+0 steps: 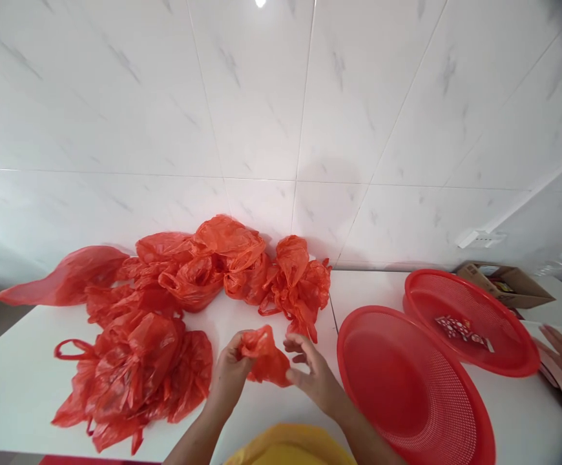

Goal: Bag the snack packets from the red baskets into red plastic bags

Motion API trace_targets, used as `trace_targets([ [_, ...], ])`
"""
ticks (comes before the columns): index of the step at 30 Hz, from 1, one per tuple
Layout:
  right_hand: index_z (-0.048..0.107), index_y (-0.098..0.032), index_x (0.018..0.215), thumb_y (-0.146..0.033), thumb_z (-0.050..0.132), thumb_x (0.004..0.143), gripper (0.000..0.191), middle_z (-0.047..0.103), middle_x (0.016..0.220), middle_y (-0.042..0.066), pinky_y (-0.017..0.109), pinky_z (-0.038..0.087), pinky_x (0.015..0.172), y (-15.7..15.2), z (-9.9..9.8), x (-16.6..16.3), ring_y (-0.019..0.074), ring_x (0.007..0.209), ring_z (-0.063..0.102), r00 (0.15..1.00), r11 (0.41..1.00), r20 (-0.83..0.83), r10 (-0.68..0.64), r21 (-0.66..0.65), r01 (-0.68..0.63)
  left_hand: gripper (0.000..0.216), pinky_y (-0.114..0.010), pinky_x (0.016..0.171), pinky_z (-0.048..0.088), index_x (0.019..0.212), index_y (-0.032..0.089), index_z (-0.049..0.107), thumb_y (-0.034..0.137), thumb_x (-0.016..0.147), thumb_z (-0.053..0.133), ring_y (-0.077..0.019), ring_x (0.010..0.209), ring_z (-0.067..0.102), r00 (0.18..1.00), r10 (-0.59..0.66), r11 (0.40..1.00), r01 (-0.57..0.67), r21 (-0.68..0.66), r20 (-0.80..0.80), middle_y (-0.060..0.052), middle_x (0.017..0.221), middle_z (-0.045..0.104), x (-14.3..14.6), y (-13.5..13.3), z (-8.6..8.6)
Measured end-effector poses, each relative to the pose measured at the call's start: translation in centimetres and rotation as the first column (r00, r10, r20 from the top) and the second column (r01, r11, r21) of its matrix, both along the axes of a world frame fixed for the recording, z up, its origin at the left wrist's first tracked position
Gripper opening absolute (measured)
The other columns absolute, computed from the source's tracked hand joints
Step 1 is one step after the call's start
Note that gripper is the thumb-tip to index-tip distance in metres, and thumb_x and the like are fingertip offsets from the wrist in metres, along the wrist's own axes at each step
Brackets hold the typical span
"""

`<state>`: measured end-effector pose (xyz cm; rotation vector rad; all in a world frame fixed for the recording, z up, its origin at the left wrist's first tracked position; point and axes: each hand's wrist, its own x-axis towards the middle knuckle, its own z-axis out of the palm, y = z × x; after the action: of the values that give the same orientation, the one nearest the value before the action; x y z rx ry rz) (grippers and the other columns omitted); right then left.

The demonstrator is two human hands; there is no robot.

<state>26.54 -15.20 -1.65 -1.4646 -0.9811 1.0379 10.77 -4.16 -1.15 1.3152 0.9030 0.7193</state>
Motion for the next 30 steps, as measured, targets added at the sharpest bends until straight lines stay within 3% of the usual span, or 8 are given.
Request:
trace_targets([
  [2,0.045,-0.028,0.130,-0.030,0.072,0.068,0.068,0.055,0.127,0.007,0.033,0.047,0.088,0.5,0.4,-1.1,0.0218,0.110,0.055,0.992,0.995,-0.082,0.092,0.051,-0.088,0.023,-0.025,0.062,0.046,0.095,0.019,0.061,0.025,0.072,0.059,-0.0150,0.070,0.056,0.998,-0.058,0.998,0.059,0.020,-0.029,-0.002,0.087,0.064,0.2,-0.6,0.0],
  [4,0.057,-0.024,0.114,-0.029,0.066,0.072,0.043,0.064,0.106,0.005,0.030,0.050,0.075,1.2,0.0,-1.5,0.0202,0.092,0.061,0.990,0.995,-0.100,0.098,0.031,-0.096,0.010,-0.024,0.060,0.044,0.080,0.019,0.059,0.022,0.070,0.058,-0.0138,0.066,0.053,0.991,-0.079,0.993,0.088,0.085,-0.106,0.000,0.079,0.060,0.3,-1.0,0.0],
  [6,0.063,-0.020,0.088,-0.028,0.054,0.078,0.015,0.065,0.082,0.003,0.028,0.047,0.063,1.8,-0.8,-0.7,0.0173,0.074,0.059,0.998,1.000,-0.060,-0.018,-0.019,0.017,0.006,-0.023,0.057,0.039,0.065,0.020,0.052,0.020,0.068,0.057,-0.0134,0.062,0.049,0.970,-0.062,0.976,0.108,0.190,-0.236,0.002,0.066,0.054,0.2,-0.9,-0.1],
  [10,0.060,-0.021,0.081,-0.025,0.048,0.076,0.014,0.064,0.082,0.003,0.027,0.044,0.064,2.1,-2.1,3.0,0.0173,0.074,0.056,0.930,0.933,0.100,-0.352,-0.041,0.358,0.015,-0.023,0.055,0.033,0.059,0.020,0.047,0.023,0.070,0.058,-0.0126,0.059,0.043,0.907,-0.021,0.929,0.173,0.326,-0.421,0.005,0.057,0.046,-0.7,0.2,-0.9],
  [15,0.059,-0.021,0.079,-0.026,0.049,0.073,0.012,0.063,0.078,0.002,0.027,0.042,0.062,1.6,-1.2,5.7,0.0180,0.072,0.056,0.889,0.895,0.174,-0.424,-0.074,0.441,0.008,-0.024,0.055,0.036,0.077,0.021,0.056,0.028,0.075,0.052,-0.0134,0.058,0.048,0.908,0.014,0.961,0.104,0.255,-0.420,0.004,0.061,0.052,-1.3,1.3,-1.6],
  [20,0.060,-0.022,0.075,-0.019,0.044,0.070,0.017,0.062,0.075,0.000,0.027,0.042,0.065,1.8,-0.2,4.6,0.0167,0.070,0.055,0.956,0.956,0.081,-0.282,-0.058,0.287,0.071,-0.034,0.087,0.045,0.131,0.024,0.046,0.024,0.064,0.068,-0.0234,0.104,0.056,0.922,-0.095,0.915,0.229,0.331,-0.376,-0.009,0.115,0.060,-0.5,0.4,-1.3],
  [22,0.060,-0.021,0.071,-0.015,0.041,0.068,0.019,0.064,0.077,0.001,0.029,0.043,0.074,1.9,0.1,4.0,0.0170,0.074,0.057,0.981,0.982,0.041,-0.188,-0.004,0.189,0.079,-0.034,0.088,0.045,0.138,0.023,0.038,0.028,0.066,0.070,-0.0230,0.101,0.058,0.915,-0.222,0.913,0.317,0.258,-0.337,-0.009,0.114,0.061,-0.1,-0.1,-0.8],
  [30,0.055,-0.022,0.061,-0.012,0.046,0.065,0.014,0.063,0.079,0.002,0.037,0.042,0.091,0.5,0.5,4.0,0.0210,0.094,0.059,0.993,0.987,-0.113,-0.027,0.156,0.044,0.052,-0.031,0.076,0.049,0.093,0.017,0.069,0.057,0.088,0.037,-0.0232,0.085,0.063,0.820,-0.551,0.835,0.541,-0.102,-0.155,-0.007,0.090,0.070,0.0,-1.0,0.7],
])
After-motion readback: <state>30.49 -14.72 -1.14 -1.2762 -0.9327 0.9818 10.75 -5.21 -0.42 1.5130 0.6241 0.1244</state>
